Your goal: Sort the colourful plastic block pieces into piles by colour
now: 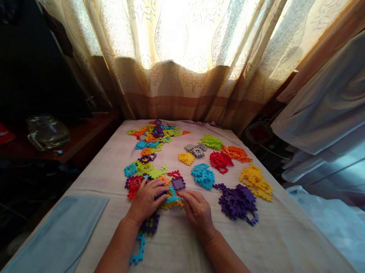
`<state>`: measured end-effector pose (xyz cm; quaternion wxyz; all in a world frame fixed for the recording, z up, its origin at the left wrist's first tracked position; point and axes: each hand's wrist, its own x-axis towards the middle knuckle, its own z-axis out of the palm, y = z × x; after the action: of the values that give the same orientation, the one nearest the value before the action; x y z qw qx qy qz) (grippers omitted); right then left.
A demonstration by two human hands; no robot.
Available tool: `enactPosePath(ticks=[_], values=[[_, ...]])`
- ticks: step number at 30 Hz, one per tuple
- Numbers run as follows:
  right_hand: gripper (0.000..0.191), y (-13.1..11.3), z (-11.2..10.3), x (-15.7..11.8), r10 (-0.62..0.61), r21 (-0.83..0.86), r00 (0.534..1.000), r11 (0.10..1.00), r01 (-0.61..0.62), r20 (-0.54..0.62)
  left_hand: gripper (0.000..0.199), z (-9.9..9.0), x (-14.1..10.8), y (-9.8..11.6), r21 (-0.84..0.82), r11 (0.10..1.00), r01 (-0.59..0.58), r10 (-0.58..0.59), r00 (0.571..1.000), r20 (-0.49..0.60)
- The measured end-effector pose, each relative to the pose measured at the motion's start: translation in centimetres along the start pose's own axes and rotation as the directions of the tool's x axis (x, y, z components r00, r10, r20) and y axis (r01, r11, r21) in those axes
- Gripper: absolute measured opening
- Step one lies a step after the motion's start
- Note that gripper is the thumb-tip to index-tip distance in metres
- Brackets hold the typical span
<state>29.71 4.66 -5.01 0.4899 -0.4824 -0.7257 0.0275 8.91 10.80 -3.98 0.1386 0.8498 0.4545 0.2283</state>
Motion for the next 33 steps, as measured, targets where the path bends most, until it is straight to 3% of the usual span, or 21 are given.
enactPosePath(ticks=[6, 9, 12, 16, 19, 25, 33], values=[[0.022, -0.1, 0.3, 0.4, 0.145, 0.100, 0.989, 0.984, -0.148, 0.037, 0.026, 0.3, -0.1, -0.3, 0.016, 0.999, -0.043, 0.043, 0.999, -0.023], [0.024, 0.2, 0.5, 0.6, 0.265, 0.145, 0.964, 0.954, -0.263, 0.003, 0.024, 0.4, -0.1, -0.3, 0.035, 0.998, -0.049, 0.049, 0.999, -0.003], [0.026, 1.6, -0.6, 1.8, 0.331, 0.126, 0.936, 0.940, -0.317, -0.117, 0.023, 0.3, -0.1, -0.2, 0.036, 0.998, -0.043, 0.042, 0.999, 0.013], [0.029, 5.1, -3.3, 4.4, 0.308, -0.025, 0.891, 0.942, -0.335, -0.333, 0.025, 0.4, -0.1, -0.2, 0.025, 1.000, -0.018, 0.018, 1.000, 0.010], [0.032, 7.5, -4.6, 5.9, 0.287, -0.147, 0.876, 0.919, -0.366, -0.388, 0.025, 0.6, -0.1, -0.4, 0.018, 1.000, -0.009, 0.009, 1.000, 0.019], [0.033, 9.2, -3.1, 5.1, 0.301, -0.242, 0.890, 0.887, -0.393, -0.343, 0.025, 0.8, -0.1, -0.7, 0.013, 1.000, -0.019, 0.019, 1.000, 0.001], [0.030, 8.1, -2.5, 3.4, 0.243, -0.256, 0.935, 0.916, -0.309, -0.259, 0.022, 0.5, 0.0, -0.6, -0.006, 0.999, -0.036, 0.036, 0.999, -0.015]])
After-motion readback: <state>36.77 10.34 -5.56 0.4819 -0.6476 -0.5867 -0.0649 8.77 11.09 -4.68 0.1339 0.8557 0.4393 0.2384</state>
